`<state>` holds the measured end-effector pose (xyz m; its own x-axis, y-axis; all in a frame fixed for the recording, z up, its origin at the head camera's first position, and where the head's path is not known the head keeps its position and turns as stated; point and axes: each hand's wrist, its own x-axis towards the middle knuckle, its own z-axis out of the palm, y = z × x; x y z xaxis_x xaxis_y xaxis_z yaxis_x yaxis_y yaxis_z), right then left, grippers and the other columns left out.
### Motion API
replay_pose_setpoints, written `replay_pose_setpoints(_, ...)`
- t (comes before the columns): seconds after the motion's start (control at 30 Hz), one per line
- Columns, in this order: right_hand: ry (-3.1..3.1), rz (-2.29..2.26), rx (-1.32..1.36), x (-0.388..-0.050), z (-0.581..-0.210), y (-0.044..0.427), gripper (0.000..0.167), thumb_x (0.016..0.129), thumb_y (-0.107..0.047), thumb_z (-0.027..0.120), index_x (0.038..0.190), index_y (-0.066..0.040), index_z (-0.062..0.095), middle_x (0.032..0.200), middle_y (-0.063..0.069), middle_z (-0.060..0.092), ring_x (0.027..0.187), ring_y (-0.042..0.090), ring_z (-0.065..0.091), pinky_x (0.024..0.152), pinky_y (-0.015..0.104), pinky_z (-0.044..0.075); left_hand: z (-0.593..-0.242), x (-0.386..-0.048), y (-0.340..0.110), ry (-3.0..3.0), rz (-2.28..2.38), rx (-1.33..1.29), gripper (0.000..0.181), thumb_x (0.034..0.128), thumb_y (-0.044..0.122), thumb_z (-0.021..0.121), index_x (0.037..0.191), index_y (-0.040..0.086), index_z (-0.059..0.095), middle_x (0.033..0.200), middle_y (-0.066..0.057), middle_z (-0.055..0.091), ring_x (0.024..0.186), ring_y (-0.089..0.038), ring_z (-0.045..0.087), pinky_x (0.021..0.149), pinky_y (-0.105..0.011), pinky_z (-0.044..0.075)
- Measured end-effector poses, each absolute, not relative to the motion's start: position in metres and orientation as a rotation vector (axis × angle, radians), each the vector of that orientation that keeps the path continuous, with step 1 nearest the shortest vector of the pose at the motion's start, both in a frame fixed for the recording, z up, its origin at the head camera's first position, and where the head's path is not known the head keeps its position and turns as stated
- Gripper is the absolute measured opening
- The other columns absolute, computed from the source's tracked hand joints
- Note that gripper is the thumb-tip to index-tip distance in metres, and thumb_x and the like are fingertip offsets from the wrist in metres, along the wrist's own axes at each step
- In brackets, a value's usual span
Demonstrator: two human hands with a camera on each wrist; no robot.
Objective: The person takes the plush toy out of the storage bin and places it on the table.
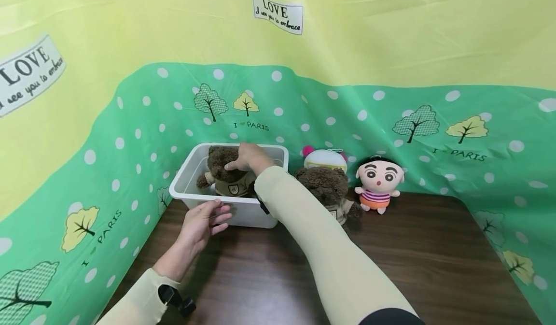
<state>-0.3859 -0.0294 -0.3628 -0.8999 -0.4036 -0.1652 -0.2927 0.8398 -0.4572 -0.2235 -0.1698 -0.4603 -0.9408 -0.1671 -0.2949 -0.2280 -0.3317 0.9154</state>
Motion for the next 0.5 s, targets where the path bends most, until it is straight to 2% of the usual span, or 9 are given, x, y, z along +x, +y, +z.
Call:
replay_pose_setpoints(0.1, 2.806, -0.572, -0.517, -0.384, -0.362, -0.034, 0.081, 0.088, -0.055, 0.076, 0.142, -0.001, 0.048, 0.135, 0.015, 0.061, 0.122, 0.03, 0.061, 0.102, 0.042, 0.053, -0.457, -0.223, -0.17, 1.788, 2.461, -0.523, 0.023, 0.101, 0.02, 0.058, 0.116, 0.003, 0.063, 0.094, -0.007, 0.079, 0.081, -0.019, 0.078, 0.069, -0.037, 0.064)
replay_pose_setpoints(0.2, 2.833, -0.506, -0.524, -0.384, -0.363, -0.037, 0.058, 0.088, -0.052, 0.077, 0.118, -0.004, 0.064, 0.109, 0.01, 0.07, 0.099, 0.024, 0.067, 0.087, 0.036, 0.056, -0.451, -0.224, -0.171, 1.792, 2.43, -0.507, 0.024, 0.1003, 0.021, 0.057, 0.117, 0.004, 0.061, 0.097, -0.007, 0.078, 0.083, -0.019, 0.077, 0.073, -0.039, 0.064)
replay_pose_setpoints(0.3, 2.843, -0.481, -0.53, -0.384, -0.365, -0.039, 0.041, 0.089, -0.047, 0.078, 0.096, -0.008, 0.067, 0.085, 0.005, 0.067, 0.079, 0.021, 0.064, 0.073, 0.034, 0.053, -0.448, -0.224, -0.172, 1.791, 2.397, -0.499, 0.026, 0.1001, 0.022, 0.056, 0.118, 0.004, 0.059, 0.099, -0.007, 0.078, 0.084, -0.019, 0.077, 0.074, -0.038, 0.064)
replay_pose_setpoints(0.37, 2.847, -0.518, -0.519, -0.382, -0.366, -0.039, 0.037, 0.089, -0.043, 0.078, 0.099, -0.009, 0.067, 0.087, 0.003, 0.065, 0.08, 0.02, 0.062, 0.072, 0.034, 0.053, -0.446, -0.224, -0.172, 1.784, 2.379, -0.501, 0.026, 0.1001, 0.022, 0.056, 0.119, 0.004, 0.059, 0.1, -0.007, 0.078, 0.084, -0.019, 0.077, 0.073, -0.037, 0.064)
replay_pose_setpoints(0.5, 2.838, -0.62, -0.52, -0.377, -0.369, -0.04, 0.041, 0.091, -0.035, 0.077, 0.117, -0.007, 0.063, 0.108, 0.005, 0.066, 0.096, 0.023, 0.063, 0.081, 0.037, 0.056, -0.446, -0.222, -0.172, 1.767, 2.372, -0.501, 0.026, 0.1006, 0.023, 0.056, 0.119, 0.004, 0.06, 0.099, -0.006, 0.078, 0.084, -0.019, 0.077, 0.074, -0.038, 0.064)
